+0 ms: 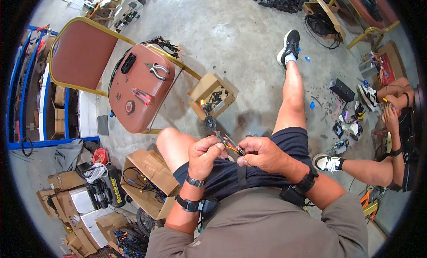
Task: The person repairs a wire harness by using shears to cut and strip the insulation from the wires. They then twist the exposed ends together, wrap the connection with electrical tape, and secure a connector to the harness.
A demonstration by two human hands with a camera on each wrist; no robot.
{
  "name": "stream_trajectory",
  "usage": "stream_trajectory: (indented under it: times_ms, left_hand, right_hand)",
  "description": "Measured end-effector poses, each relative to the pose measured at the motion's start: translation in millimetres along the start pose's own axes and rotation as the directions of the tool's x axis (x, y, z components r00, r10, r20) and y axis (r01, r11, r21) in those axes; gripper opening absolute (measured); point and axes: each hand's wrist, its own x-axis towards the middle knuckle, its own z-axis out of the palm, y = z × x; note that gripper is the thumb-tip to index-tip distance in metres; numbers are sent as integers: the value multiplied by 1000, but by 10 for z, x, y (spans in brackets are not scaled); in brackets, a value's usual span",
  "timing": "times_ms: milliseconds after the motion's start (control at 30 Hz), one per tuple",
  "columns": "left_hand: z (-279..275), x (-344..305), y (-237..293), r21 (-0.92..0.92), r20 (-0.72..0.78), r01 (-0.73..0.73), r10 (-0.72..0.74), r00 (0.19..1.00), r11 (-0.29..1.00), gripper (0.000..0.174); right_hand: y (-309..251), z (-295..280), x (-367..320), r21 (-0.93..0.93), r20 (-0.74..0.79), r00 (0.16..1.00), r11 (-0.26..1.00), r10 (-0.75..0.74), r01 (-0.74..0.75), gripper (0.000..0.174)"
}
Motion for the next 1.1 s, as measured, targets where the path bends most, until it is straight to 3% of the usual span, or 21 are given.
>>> stream_trajectory:
  times_ms: [100, 167, 333, 500, 800, 900, 967, 1067, 1100]
  left_hand:
    - [-49, -1, 19, 23, 32, -5, 4, 999, 1000, 10]
    - [-49, 0, 31, 37, 34, 9, -11, 999, 999, 10]
    - [22, 0, 54, -45, -45, 105, -107, 993, 993, 15]
    - [60, -12, 24, -21, -87, 97, -99, 991, 995, 15]
    - [126, -68, -112, -30, -189, 33, -38, 981, 999, 11]
    - [151, -77, -98, -71, -190, -1, -12, 982, 997, 11]
    - [177, -79, -92, -103, -176, -26, 7, 984, 994, 11]
    - [197, -75, -111, -49, -195, -136, 125, 973, 989, 12]
    - [185, -62, -126, 116, -208, -208, 229, 951, 971, 12]
  right_hand:
    - [-12, 2, -4, 15, 27, 1000, 1000, 1, -2, 24]
    - [-34, -1, -9, -80, 25, 1000, 997, -8, 10, 24]
    - [-80, 20, -15, -189, 23, 999, 981, -43, 47, 24]
    - [-70, 35, -9, -269, 30, 999, 962, -44, 50, 23]
    - [8, 18, 7, 6, 86, 996, 1000, -27, 27, 21]
    - [42, -56, 5, 84, 100, 994, 995, 50, -59, 23]
    - [51, -82, 10, 295, 129, 988, 947, 90, -125, 25]
    - [-19, -83, 8, 360, 153, 978, 914, 142, -189, 26]
    - [-23, -61, 10, 359, 153, 978, 914, 142, -188, 26]
